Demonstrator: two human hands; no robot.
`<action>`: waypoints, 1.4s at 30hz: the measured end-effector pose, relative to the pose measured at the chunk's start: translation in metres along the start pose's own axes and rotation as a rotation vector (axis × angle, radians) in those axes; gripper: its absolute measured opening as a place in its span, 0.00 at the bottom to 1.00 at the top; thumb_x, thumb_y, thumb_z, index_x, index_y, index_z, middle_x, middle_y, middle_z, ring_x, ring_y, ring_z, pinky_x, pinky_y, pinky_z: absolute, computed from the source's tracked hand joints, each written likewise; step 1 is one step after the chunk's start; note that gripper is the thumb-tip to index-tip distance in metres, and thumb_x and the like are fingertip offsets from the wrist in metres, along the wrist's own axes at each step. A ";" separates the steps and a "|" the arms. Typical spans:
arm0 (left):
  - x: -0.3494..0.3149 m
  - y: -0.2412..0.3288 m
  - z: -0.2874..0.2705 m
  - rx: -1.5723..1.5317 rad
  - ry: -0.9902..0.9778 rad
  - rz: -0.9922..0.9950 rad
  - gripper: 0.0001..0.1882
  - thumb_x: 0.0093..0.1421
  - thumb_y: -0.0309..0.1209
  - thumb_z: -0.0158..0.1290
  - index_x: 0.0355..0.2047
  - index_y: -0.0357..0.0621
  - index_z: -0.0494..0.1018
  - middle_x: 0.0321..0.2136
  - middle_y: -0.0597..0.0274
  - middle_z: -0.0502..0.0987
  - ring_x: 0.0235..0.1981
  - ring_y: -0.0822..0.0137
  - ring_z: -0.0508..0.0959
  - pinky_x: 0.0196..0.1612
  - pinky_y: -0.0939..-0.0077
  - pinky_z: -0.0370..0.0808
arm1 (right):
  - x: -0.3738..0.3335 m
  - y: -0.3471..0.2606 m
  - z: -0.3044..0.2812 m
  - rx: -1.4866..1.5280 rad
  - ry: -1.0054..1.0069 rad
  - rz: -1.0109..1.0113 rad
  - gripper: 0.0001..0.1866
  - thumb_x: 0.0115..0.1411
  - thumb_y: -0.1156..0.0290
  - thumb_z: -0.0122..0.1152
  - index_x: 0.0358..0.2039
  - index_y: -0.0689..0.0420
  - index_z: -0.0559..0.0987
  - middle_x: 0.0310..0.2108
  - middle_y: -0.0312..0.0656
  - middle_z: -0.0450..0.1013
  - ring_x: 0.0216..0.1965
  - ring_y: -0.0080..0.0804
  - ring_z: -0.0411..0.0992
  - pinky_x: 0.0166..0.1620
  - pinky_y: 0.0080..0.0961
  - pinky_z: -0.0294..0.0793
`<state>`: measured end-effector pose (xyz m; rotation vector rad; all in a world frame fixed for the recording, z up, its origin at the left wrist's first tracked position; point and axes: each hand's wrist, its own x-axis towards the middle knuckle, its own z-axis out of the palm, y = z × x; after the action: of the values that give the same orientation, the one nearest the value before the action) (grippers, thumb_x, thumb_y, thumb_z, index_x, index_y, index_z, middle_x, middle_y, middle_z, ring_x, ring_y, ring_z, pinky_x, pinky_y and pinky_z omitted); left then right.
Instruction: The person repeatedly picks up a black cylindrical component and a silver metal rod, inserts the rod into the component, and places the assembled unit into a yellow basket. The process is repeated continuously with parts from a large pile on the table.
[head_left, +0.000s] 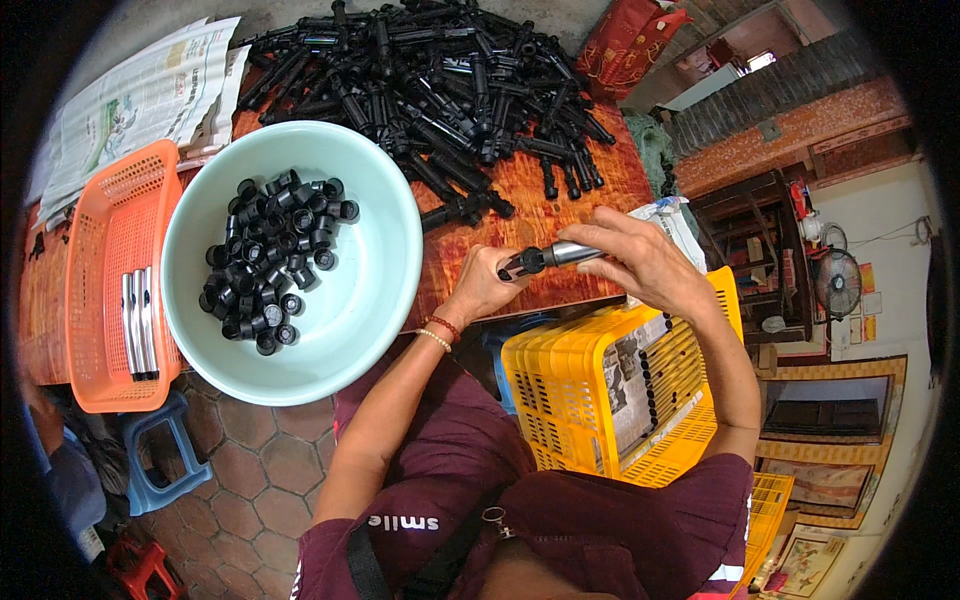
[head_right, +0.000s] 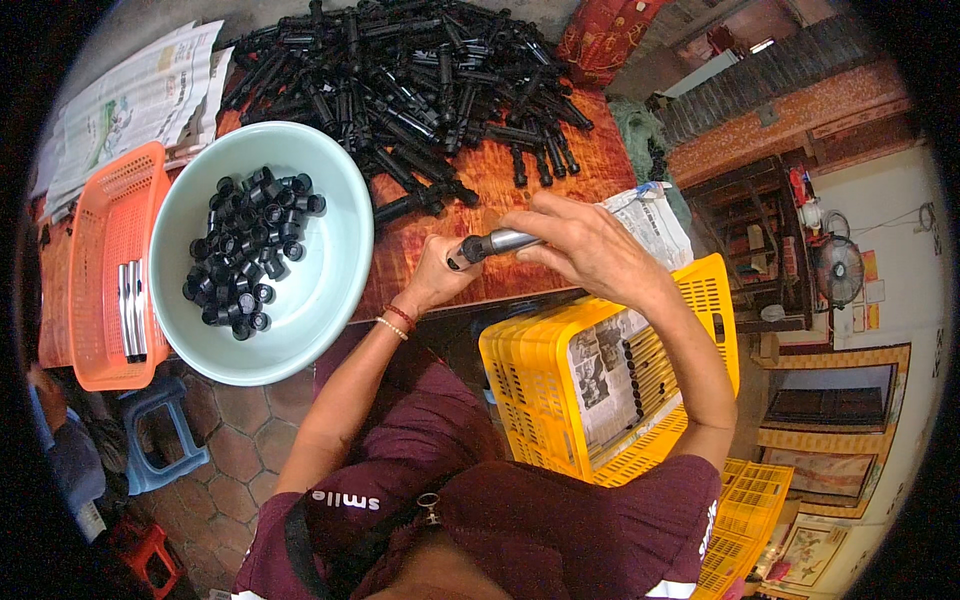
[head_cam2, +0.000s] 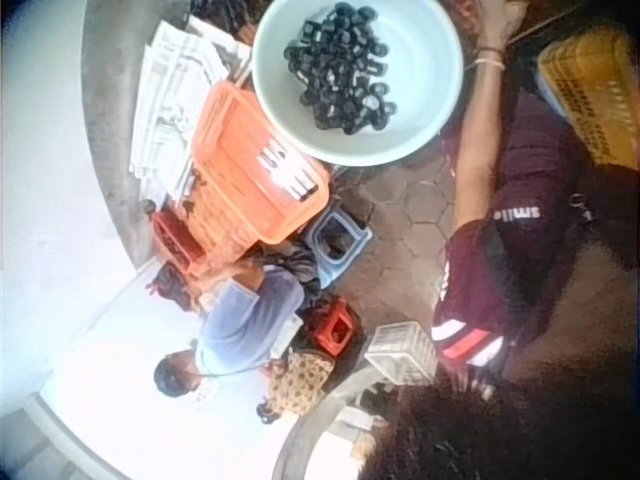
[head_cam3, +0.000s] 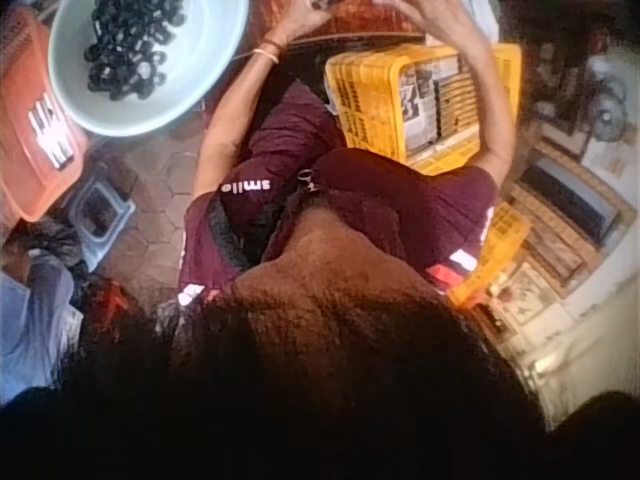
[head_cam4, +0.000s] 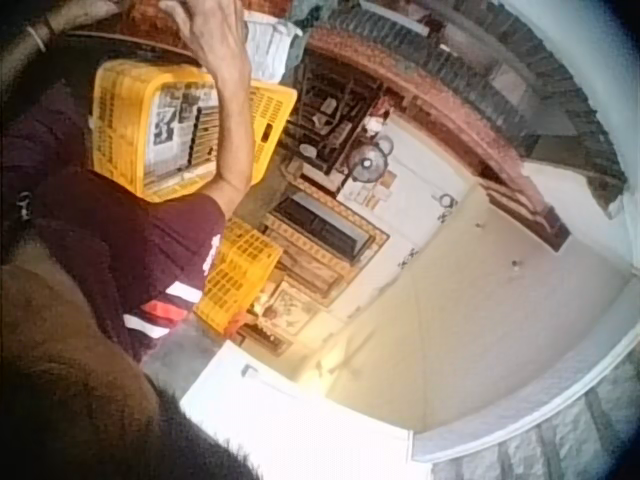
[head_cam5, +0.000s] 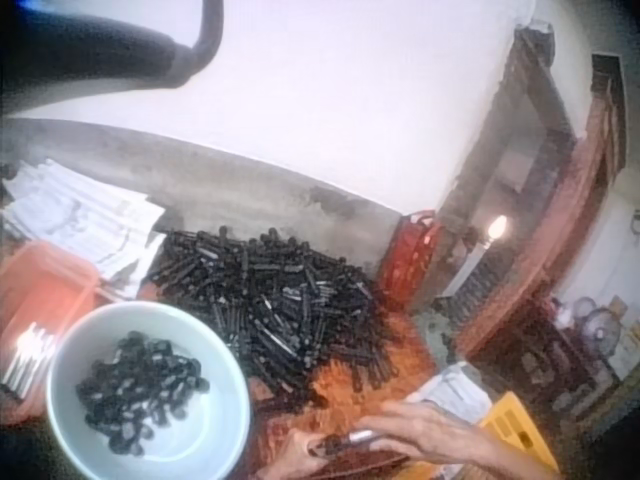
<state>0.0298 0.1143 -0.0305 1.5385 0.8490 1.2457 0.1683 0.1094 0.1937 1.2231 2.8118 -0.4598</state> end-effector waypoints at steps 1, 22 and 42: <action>0.000 -0.001 0.000 0.004 0.003 0.005 0.08 0.46 0.23 0.55 0.15 0.37 0.67 0.10 0.65 0.62 0.16 0.80 0.61 0.19 0.76 0.63 | 0.001 -0.004 -0.003 -0.028 -0.010 -0.002 0.17 0.54 0.71 0.58 0.45 0.54 0.73 0.29 0.45 0.64 0.32 0.47 0.68 0.34 0.40 0.66; 0.001 -0.002 -0.002 0.006 -0.017 -0.035 0.10 0.47 0.29 0.58 0.19 0.34 0.72 0.13 0.51 0.70 0.13 0.70 0.68 0.20 0.71 0.66 | 0.034 -0.030 -0.023 -0.377 -0.172 -0.102 0.17 0.46 0.76 0.64 0.38 0.58 0.75 0.28 0.42 0.65 0.31 0.41 0.70 0.32 0.37 0.70; 0.001 0.000 -0.004 0.018 -0.018 -0.003 0.11 0.47 0.28 0.58 0.16 0.35 0.70 0.12 0.51 0.69 0.12 0.68 0.67 0.20 0.70 0.66 | 0.027 0.010 -0.012 -0.013 -0.093 -0.065 0.21 0.45 0.80 0.63 0.43 0.55 0.77 0.32 0.47 0.70 0.34 0.48 0.70 0.36 0.39 0.69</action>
<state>0.0263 0.1161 -0.0300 1.5599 0.8534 1.2231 0.1578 0.1383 0.1987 1.0805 2.7781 -0.4876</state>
